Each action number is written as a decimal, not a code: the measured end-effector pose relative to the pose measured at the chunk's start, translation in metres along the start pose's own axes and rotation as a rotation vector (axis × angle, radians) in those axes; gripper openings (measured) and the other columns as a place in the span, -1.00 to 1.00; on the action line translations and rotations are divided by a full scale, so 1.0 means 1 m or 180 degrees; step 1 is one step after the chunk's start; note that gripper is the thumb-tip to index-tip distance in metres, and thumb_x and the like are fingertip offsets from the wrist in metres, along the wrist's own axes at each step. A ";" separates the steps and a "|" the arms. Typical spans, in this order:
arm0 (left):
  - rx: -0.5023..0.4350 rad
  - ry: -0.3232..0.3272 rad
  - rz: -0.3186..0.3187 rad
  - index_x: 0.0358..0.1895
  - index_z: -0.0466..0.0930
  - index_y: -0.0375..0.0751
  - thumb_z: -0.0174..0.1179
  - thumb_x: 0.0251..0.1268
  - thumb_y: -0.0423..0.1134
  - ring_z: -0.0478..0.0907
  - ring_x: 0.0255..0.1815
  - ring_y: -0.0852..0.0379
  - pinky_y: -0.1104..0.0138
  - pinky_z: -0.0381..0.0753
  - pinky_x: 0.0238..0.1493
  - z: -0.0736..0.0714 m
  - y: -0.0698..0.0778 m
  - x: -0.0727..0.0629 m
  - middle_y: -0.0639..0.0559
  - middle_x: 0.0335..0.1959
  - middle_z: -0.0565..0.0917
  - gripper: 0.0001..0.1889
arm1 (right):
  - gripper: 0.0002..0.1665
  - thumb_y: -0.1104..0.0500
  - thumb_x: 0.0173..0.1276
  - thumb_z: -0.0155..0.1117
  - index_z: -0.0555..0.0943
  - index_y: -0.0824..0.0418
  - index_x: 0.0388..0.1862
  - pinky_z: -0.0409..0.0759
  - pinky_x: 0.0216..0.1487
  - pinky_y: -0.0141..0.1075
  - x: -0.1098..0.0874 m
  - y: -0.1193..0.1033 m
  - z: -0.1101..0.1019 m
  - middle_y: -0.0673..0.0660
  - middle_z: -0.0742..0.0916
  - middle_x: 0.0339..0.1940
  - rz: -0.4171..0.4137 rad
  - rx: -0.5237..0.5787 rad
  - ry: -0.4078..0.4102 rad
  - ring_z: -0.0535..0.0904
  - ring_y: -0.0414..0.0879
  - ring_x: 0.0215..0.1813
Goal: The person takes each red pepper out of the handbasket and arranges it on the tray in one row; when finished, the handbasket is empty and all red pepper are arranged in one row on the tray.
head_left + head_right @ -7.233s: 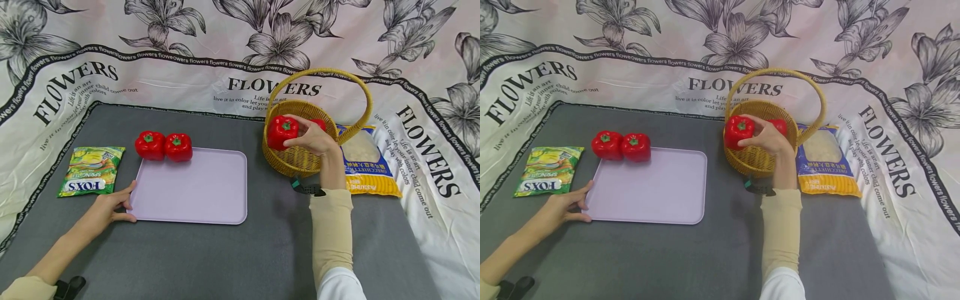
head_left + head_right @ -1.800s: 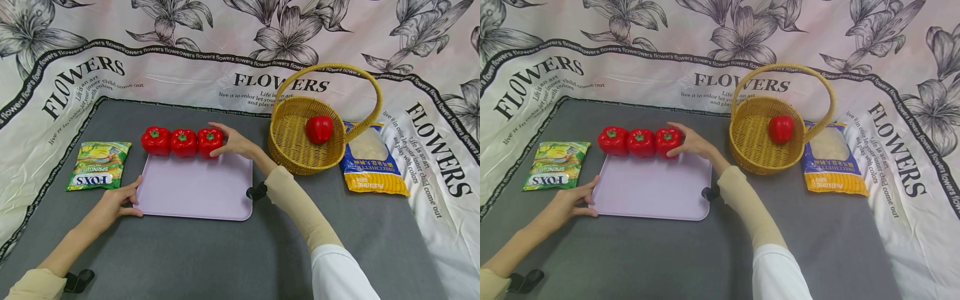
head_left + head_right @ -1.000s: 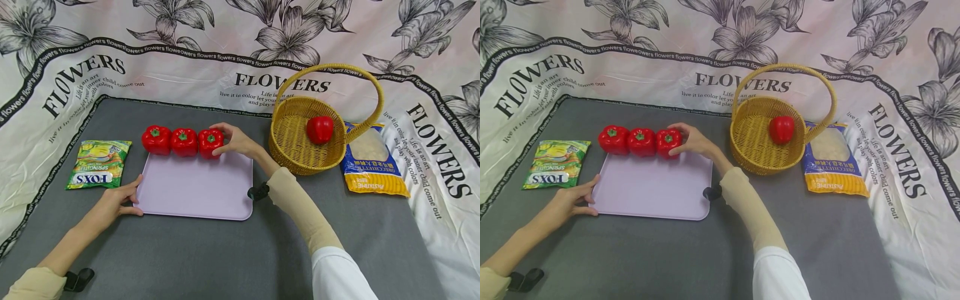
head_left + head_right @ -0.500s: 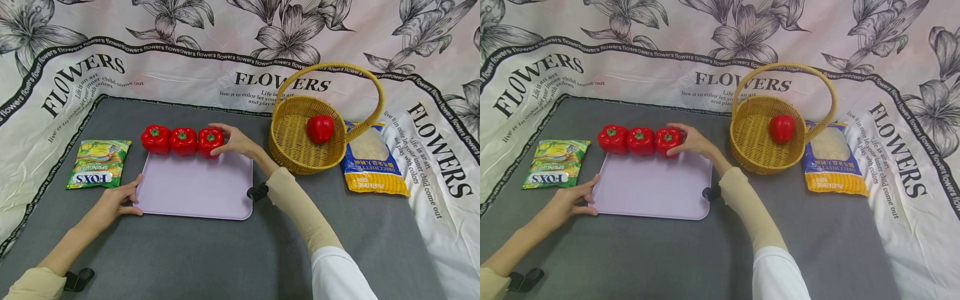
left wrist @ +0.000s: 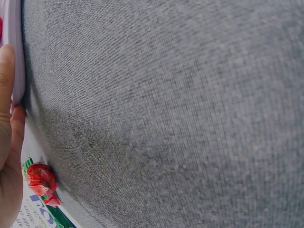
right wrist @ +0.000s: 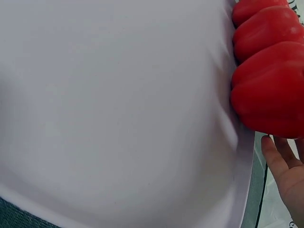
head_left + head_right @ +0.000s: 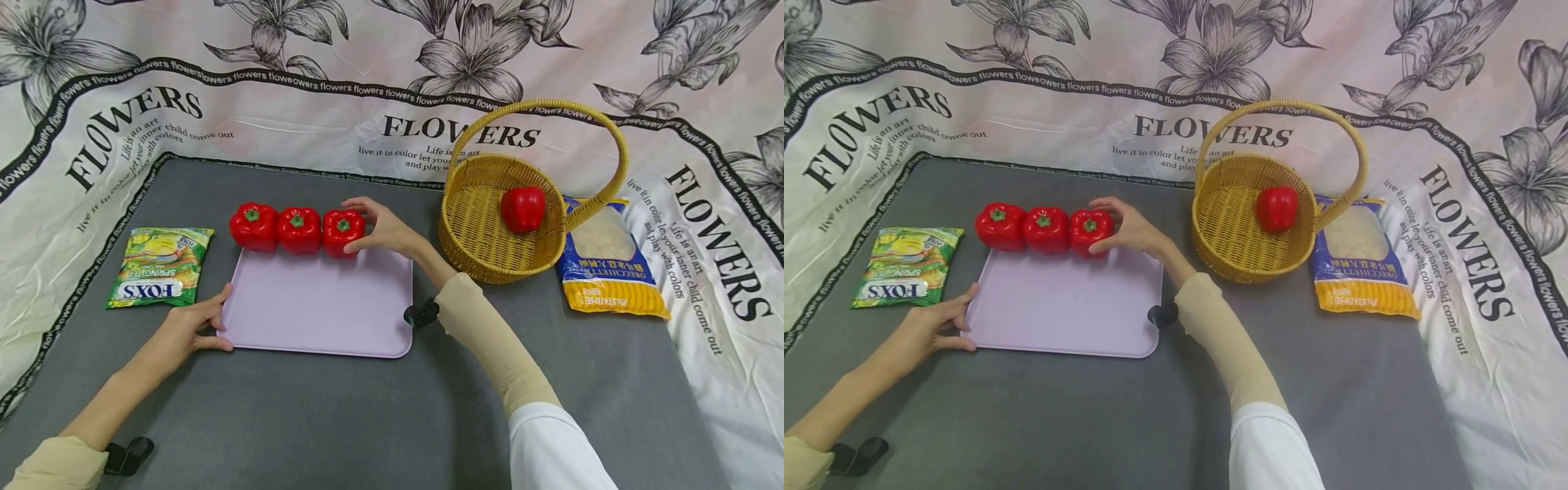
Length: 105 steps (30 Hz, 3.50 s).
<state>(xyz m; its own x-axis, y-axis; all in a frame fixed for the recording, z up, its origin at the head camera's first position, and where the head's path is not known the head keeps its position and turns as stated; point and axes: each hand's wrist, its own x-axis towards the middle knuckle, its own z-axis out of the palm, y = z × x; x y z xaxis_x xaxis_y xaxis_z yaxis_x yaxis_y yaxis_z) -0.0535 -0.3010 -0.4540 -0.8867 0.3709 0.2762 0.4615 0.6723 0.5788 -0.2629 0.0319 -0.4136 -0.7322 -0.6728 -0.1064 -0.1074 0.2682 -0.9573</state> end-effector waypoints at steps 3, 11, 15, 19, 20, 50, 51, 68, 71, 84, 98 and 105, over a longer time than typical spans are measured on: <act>0.0014 0.0030 0.0043 0.26 0.32 -0.57 0.58 -0.46 -0.35 0.40 -0.47 0.31 0.65 0.33 -0.29 0.000 0.000 0.000 0.24 -0.53 0.44 -0.01 | -0.22 0.24 0.07 0.48 0.37 0.22 0.27 0.47 0.14 -0.18 -0.001 -0.001 0.001 0.12 0.52 0.19 0.0005 -0.0077 0.0067 0.41 -0.02 0.20; -0.0058 0.0025 0.0041 0.27 0.31 -0.56 0.57 -0.44 -0.36 0.40 -0.46 0.31 0.63 0.36 -0.31 0.001 -0.001 -0.001 0.23 -0.51 0.43 -0.01 | -0.19 0.14 0.15 0.42 0.35 0.20 0.38 0.51 0.07 -0.19 -0.003 -0.002 0.000 0.09 0.50 0.26 0.0002 -0.0204 0.0071 0.42 0.00 0.18; -0.0014 0.0030 0.0052 0.27 0.31 -0.57 0.57 -0.45 -0.36 0.40 -0.46 0.31 0.65 0.33 -0.29 0.001 -0.001 0.000 0.24 -0.52 0.44 -0.01 | -0.17 0.16 0.13 0.43 0.35 0.14 0.40 0.52 0.07 -0.19 -0.004 -0.002 0.000 0.08 0.49 0.28 0.0060 -0.0159 0.0070 0.41 -0.01 0.19; 0.0018 0.0038 0.0049 0.27 0.31 -0.57 0.57 -0.46 -0.36 0.41 -0.46 0.32 0.67 0.34 -0.27 0.001 -0.001 0.000 0.25 -0.52 0.44 0.00 | -0.20 0.20 0.12 0.43 0.37 0.14 0.37 0.51 0.09 -0.19 -0.004 -0.003 0.001 0.08 0.51 0.25 0.0032 -0.0092 0.0092 0.42 -0.04 0.18; 0.0021 0.0040 0.0050 0.27 0.31 -0.57 0.57 -0.46 -0.36 0.41 -0.46 0.32 0.67 0.34 -0.27 0.001 -0.001 0.000 0.25 -0.52 0.45 0.00 | -0.21 0.20 0.12 0.43 0.38 0.15 0.35 0.50 0.10 -0.19 -0.004 -0.004 0.001 0.09 0.53 0.23 0.0010 -0.0082 0.0111 0.42 -0.05 0.18; 0.0058 0.0063 0.0053 0.25 0.34 -0.57 0.57 -0.44 -0.35 0.38 -0.45 0.32 0.61 0.27 -0.30 0.003 0.000 -0.001 0.27 -0.54 0.42 -0.03 | -0.09 0.34 0.12 0.43 0.27 0.19 0.45 0.43 0.21 -0.24 -0.007 0.004 -0.003 0.09 0.43 0.38 -0.0084 0.0155 -0.0065 0.34 -0.07 0.36; 0.0059 0.0061 0.0046 0.25 0.34 -0.57 0.57 -0.44 -0.35 0.38 -0.44 0.31 0.61 0.27 -0.30 0.003 0.000 -0.001 0.27 -0.53 0.42 -0.03 | -0.10 0.33 0.13 0.42 0.27 0.20 0.45 0.44 0.20 -0.23 -0.007 0.005 -0.003 0.09 0.44 0.38 -0.0079 0.0156 -0.0052 0.35 -0.06 0.35; 0.0071 0.0004 -0.0072 0.27 0.33 -0.56 0.58 -0.44 -0.36 0.40 -0.39 0.31 0.65 0.29 -0.28 0.002 0.000 -0.001 0.26 -0.53 0.42 -0.02 | -0.11 0.26 0.17 0.40 0.25 0.12 0.47 0.43 0.20 -0.18 -0.007 0.008 -0.003 0.07 0.45 0.35 0.0028 0.0191 0.0009 0.39 -0.04 0.29; 0.0072 0.0004 -0.0091 0.25 0.37 -0.55 0.58 -0.45 -0.39 0.39 -0.31 0.34 0.65 0.29 -0.28 0.002 -0.001 -0.001 0.17 -0.46 0.52 -0.05 | -0.08 0.28 0.16 0.39 0.22 0.16 0.48 0.42 0.20 -0.17 -0.007 0.008 -0.004 0.08 0.42 0.37 0.0026 0.0195 -0.0027 0.37 -0.01 0.31; 0.0017 -0.0003 -0.0053 0.23 0.39 -0.56 0.58 -0.45 -0.43 0.38 -0.23 0.35 0.67 0.30 -0.24 0.002 -0.002 -0.001 0.08 -0.34 0.63 -0.07 | -0.07 0.35 0.14 0.41 0.21 0.25 0.47 0.44 0.20 -0.23 -0.008 0.013 -0.006 0.09 0.39 0.40 -0.0034 0.0328 -0.0067 0.33 -0.02 0.36; 0.0075 0.0012 -0.0055 0.26 0.33 -0.57 0.58 -0.47 -0.40 0.40 -0.38 0.33 0.68 0.29 -0.25 0.003 -0.001 -0.001 0.25 -0.53 0.45 -0.01 | -0.18 0.41 0.12 0.40 0.34 0.25 0.38 0.45 0.19 -0.23 -0.007 0.012 -0.004 0.14 0.46 0.33 -0.0084 0.0471 0.0025 0.39 -0.01 0.30; 0.0057 0.0026 -0.0056 0.25 0.34 -0.57 0.58 -0.46 -0.41 0.40 -0.31 0.36 0.70 0.29 -0.21 0.004 -0.002 -0.002 0.26 -0.50 0.49 -0.03 | -0.15 0.42 0.11 0.41 0.33 0.22 0.40 0.44 0.20 -0.24 -0.008 0.011 -0.004 0.12 0.46 0.33 -0.0050 0.0500 -0.0004 0.38 -0.04 0.30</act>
<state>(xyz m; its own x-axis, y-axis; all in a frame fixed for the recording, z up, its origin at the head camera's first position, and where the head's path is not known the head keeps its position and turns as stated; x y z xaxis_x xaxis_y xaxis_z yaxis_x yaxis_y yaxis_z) -0.0528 -0.3003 -0.4586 -0.8948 0.3538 0.2725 0.4463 0.6901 0.5697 -0.2613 0.0429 -0.4225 -0.7303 -0.6770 -0.0913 -0.0122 0.1465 -0.9891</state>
